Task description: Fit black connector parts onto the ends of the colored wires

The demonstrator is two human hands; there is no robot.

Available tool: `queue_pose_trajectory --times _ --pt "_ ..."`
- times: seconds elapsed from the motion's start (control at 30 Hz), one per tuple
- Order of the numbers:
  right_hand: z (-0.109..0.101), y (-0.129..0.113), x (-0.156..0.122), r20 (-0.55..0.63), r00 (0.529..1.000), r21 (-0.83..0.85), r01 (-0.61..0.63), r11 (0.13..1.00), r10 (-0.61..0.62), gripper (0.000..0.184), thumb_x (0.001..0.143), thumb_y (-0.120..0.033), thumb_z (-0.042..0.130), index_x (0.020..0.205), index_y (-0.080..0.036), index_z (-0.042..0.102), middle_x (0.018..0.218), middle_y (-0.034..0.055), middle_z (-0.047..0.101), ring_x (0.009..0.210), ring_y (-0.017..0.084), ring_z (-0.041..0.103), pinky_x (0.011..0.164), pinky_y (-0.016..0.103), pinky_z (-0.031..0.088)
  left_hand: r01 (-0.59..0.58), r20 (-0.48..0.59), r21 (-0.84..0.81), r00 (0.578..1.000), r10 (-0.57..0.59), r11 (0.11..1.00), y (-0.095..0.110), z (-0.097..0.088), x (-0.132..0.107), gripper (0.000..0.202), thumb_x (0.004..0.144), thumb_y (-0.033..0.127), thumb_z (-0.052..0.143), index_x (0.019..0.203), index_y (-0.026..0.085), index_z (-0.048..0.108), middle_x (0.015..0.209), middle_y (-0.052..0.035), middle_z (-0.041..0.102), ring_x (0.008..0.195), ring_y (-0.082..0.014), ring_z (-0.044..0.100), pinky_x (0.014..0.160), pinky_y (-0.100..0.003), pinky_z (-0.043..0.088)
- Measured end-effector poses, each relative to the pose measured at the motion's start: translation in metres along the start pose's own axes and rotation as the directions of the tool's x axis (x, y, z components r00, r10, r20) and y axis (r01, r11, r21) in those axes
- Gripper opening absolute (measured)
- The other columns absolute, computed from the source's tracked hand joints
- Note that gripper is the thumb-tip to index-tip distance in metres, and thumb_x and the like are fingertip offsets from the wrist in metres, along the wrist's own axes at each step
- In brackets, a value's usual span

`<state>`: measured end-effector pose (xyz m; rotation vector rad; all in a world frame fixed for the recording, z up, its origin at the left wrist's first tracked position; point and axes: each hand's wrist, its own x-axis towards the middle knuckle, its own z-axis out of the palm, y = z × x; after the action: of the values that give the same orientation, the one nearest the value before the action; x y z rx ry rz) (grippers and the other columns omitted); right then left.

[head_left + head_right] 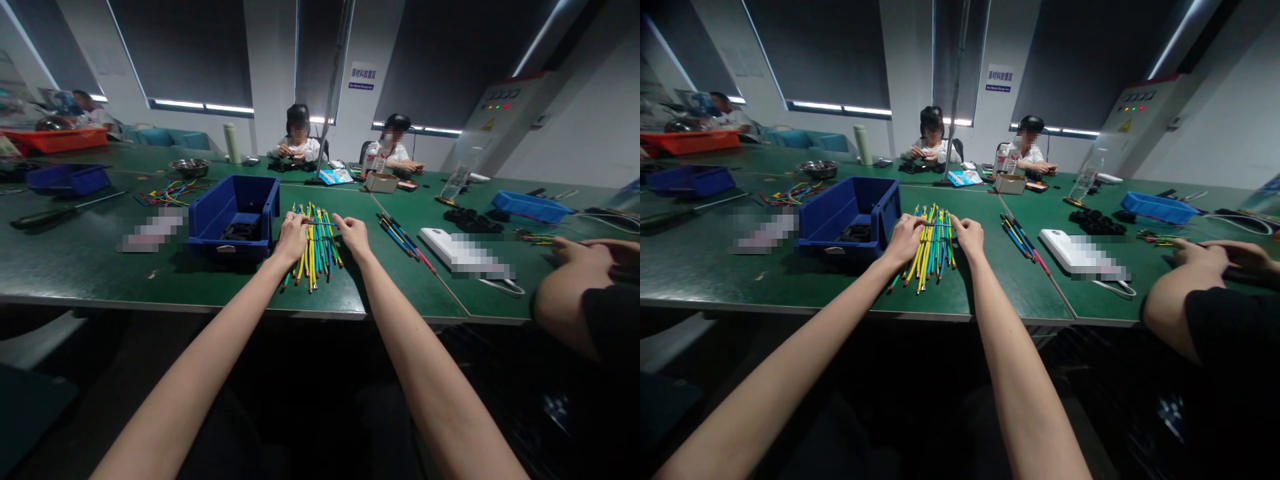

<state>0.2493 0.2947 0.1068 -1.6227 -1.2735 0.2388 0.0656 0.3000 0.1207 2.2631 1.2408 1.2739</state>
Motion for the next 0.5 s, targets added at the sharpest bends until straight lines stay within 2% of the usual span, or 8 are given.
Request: queue_pose_trajectory --times 0.17,0.37,0.5 --pt "0.0 -0.0001 0.0001 0.016 1.0 0.016 0.004 1.0 -0.004 0.063 0.071 -0.078 0.043 0.058 -0.018 0.058 0.056 -0.002 0.05 0.058 0.012 0.043 0.059 0.025 0.031 -0.03 -0.047 -0.035 0.998 0.029 0.999 0.0004 -0.0009 0.0002 0.023 0.084 0.007 0.049 0.097 0.015 0.066 0.098 -0.0087 0.056 0.099 -0.0198 0.057 0.095 -0.037 0.045" --pt "-0.0006 0.0011 0.0021 -0.026 1.0 0.017 0.0 1.0 0.001 0.06 0.072 -0.076 0.044 0.058 -0.019 0.057 0.057 -0.0014 0.051 0.059 0.013 0.043 0.06 0.025 0.031 -0.059 -0.074 -0.106 0.996 0.052 0.993 0.0063 -0.0027 -0.0012 0.017 0.083 0.014 0.058 0.095 0.017 0.069 0.092 -0.005 0.057 0.083 -0.0154 0.059 0.088 -0.034 0.049" --pt "-0.0008 -0.0007 0.0021 -0.026 1.0 0.02 0.005 1.0 -0.005 0.06 0.072 -0.076 0.045 0.058 -0.019 0.057 0.056 -0.0015 0.051 0.058 0.013 0.043 0.06 0.025 0.031 -0.036 -0.106 -0.147 0.994 0.02 0.988 0.0094 -0.0048 -0.0016 0.014 0.082 0.021 0.062 0.092 0.018 0.071 0.091 -0.0049 0.059 0.085 -0.0159 0.06 0.083 -0.032 0.05"
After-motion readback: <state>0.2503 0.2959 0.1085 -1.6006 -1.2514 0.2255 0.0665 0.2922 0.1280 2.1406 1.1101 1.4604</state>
